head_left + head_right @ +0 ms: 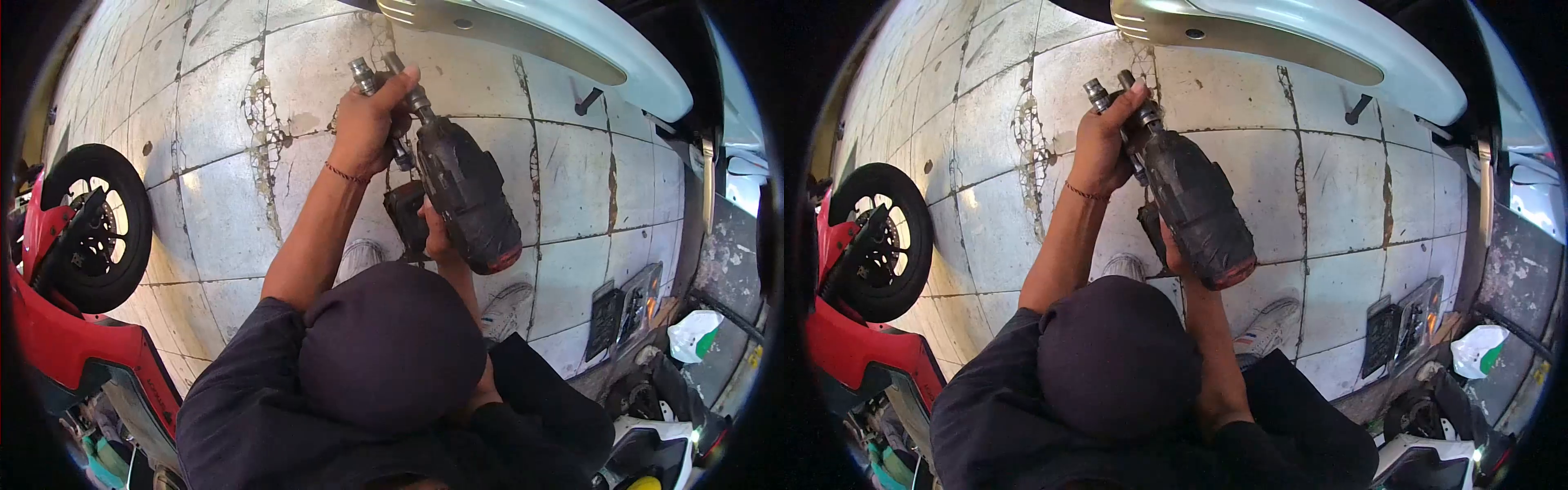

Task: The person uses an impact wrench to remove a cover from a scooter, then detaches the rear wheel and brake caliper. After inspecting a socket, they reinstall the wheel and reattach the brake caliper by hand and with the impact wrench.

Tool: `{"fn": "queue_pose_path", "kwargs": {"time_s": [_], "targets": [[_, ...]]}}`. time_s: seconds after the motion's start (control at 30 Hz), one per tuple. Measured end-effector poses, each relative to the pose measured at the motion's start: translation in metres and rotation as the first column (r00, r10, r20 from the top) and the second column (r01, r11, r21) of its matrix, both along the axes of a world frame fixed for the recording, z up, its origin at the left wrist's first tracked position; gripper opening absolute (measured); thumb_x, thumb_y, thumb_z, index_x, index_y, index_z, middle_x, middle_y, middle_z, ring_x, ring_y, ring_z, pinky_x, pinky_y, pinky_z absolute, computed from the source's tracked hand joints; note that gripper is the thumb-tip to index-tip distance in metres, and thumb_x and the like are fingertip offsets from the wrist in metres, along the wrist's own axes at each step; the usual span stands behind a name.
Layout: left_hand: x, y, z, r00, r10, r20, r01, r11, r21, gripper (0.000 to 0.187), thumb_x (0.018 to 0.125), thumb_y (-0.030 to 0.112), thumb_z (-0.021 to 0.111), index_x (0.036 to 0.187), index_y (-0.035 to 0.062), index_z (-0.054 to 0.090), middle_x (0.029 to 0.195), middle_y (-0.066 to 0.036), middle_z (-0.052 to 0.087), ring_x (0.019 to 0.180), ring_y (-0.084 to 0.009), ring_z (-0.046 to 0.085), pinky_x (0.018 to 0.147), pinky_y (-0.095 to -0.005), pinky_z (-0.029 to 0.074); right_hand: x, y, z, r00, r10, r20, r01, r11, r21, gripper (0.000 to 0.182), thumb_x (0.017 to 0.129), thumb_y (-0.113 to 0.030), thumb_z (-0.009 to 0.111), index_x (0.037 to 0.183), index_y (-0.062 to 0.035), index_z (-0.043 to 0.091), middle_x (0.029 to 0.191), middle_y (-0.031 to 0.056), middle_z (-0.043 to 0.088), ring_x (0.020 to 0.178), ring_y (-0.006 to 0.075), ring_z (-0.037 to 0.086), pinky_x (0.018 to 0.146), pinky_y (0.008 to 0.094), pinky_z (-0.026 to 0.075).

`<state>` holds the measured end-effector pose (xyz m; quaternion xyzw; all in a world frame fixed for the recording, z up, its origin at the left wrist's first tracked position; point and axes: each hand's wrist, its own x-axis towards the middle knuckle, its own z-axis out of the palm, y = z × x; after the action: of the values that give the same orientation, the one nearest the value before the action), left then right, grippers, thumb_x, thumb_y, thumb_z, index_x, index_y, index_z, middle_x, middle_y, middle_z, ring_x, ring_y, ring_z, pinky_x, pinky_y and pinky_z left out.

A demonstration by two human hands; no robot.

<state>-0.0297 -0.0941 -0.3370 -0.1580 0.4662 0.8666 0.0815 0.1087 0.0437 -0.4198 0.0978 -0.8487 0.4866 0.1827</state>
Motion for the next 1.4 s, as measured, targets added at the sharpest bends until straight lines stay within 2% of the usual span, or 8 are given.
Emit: {"fn": "queue_pose_path", "kwargs": {"time_s": [0.27,0.57,0.77,0.83,0.97,1.27,1.33,1.4], "targets": [[-0.007,-0.018,-0.002,0.972,0.236,0.006,-0.233,0.954,0.191,0.019,0.090,0.024,0.067,0.092,0.0053,0.062,0.076,-0.003,0.060,0.055,-0.0064,0.045,0.047,-0.0209,0.034,0.008,0.004,0.015,1.000,0.008,0.002,-0.008,0.992,0.127,0.023,0.087,-0.002,0.062,0.109,-0.0032,0.070,0.102,0.0111,0.069,0.081,0.0217,0.066,0.079,0.0379,0.051],[-0.003,-0.060,0.016,0.988,-0.026,-0.154,0.068,0.961,0.269,0.028,0.098,0.026,0.055,0.105,-0.0006,0.055,0.105,-0.013,0.060,0.074,-0.0087,0.052,0.038,-0.0124,0.039,0.010,-0.004,0.030,0.996,0.053,-0.067,-0.017,0.893,0.450,0.028,0.083,-0.007,0.069,0.111,-0.0074,0.071,0.113,0.0124,0.068,0.103,0.0278,0.064,0.095,0.0404,0.045],[0.005,-0.057,0.004,0.997,-0.007,-0.082,0.029,0.961,0.276,0.029,0.100,0.025,0.051,0.108,-0.0024,0.058,0.107,-0.015,0.064,0.080,-0.0101,0.060,0.039,-0.0125,0.039,0.004,-0.006,0.055,0.953,0.103,0.285,-0.079,0.992,-0.096,0.023,0.086,-0.008,0.068,0.108,-0.0051,0.071,0.111,0.0125,0.069,0.101,0.0279,0.066,0.093,0.0398,0.047],[0.008,-0.059,0.002,0.998,0.006,-0.063,0.012,0.962,0.274,0.030,0.100,0.025,0.050,0.108,-0.0028,0.059,0.105,-0.015,0.065,0.081,-0.0104,0.062,0.039,-0.0125,0.038,0.002,-0.003,0.055,0.989,0.135,-0.052,-0.078,0.804,0.589,0.021,0.088,-0.009,0.065,0.107,-0.0046,0.072,0.108,0.0124,0.070,0.100,0.0272,0.066,0.091,0.0391,0.048],[0.011,-0.057,0.001,0.998,0.016,-0.068,-0.001,0.979,0.205,0.032,0.100,0.027,0.051,0.109,-0.0028,0.058,0.102,-0.013,0.066,0.085,-0.0157,0.066,0.039,-0.0122,0.036,0.001,-0.008,0.039,0.995,0.080,0.057,-0.093,0.951,0.294,0.022,0.087,-0.008,0.064,0.108,-0.0056,0.072,0.110,0.0112,0.069,0.103,0.0283,0.065,0.093,0.0408,0.046],[0.024,-0.035,0.010,0.990,-0.143,0.003,0.142,0.986,0.085,0.037,0.096,0.033,0.059,0.106,-0.0026,0.063,0.097,-0.015,0.070,0.083,-0.0164,0.068,0.057,-0.0230,0.049,0.020,0.007,-0.027,0.995,0.096,0.036,-0.100,0.811,0.577,0.029,0.086,-0.013,0.062,0.114,-0.0077,0.069,0.116,0.0117,0.066,0.110,0.0320,0.060,0.098,0.0463,0.043],[0.020,-0.025,0.017,0.984,-0.175,0.021,0.172,0.980,0.101,0.037,0.094,0.031,0.062,0.107,-0.0042,0.062,0.095,-0.014,0.070,0.083,-0.0186,0.069,0.066,-0.0268,0.054,0.027,-0.004,-0.034,0.998,-0.016,0.058,-0.041,0.517,0.855,0.064,0.090,-0.041,0.059,0.142,-0.0101,0.041,0.140,0.0084,0.050,0.129,0.0234,0.048,0.111,0.0400,0.035],[0.013,-0.003,0.027,0.941,-0.338,-0.013,0.338,0.941,0.020,0.042,0.092,0.033,0.065,0.109,-0.0050,0.060,0.099,-0.015,0.068,0.097,-0.0259,0.068,0.079,-0.0355,0.056,0.021,-0.015,-0.026,0.994,-0.111,0.014,0.059,0.628,0.776,0.059,0.091,-0.037,0.058,0.140,-0.0083,0.044,0.138,0.0108,0.051,0.128,0.0270,0.048,0.110,0.0425,0.035]]}}
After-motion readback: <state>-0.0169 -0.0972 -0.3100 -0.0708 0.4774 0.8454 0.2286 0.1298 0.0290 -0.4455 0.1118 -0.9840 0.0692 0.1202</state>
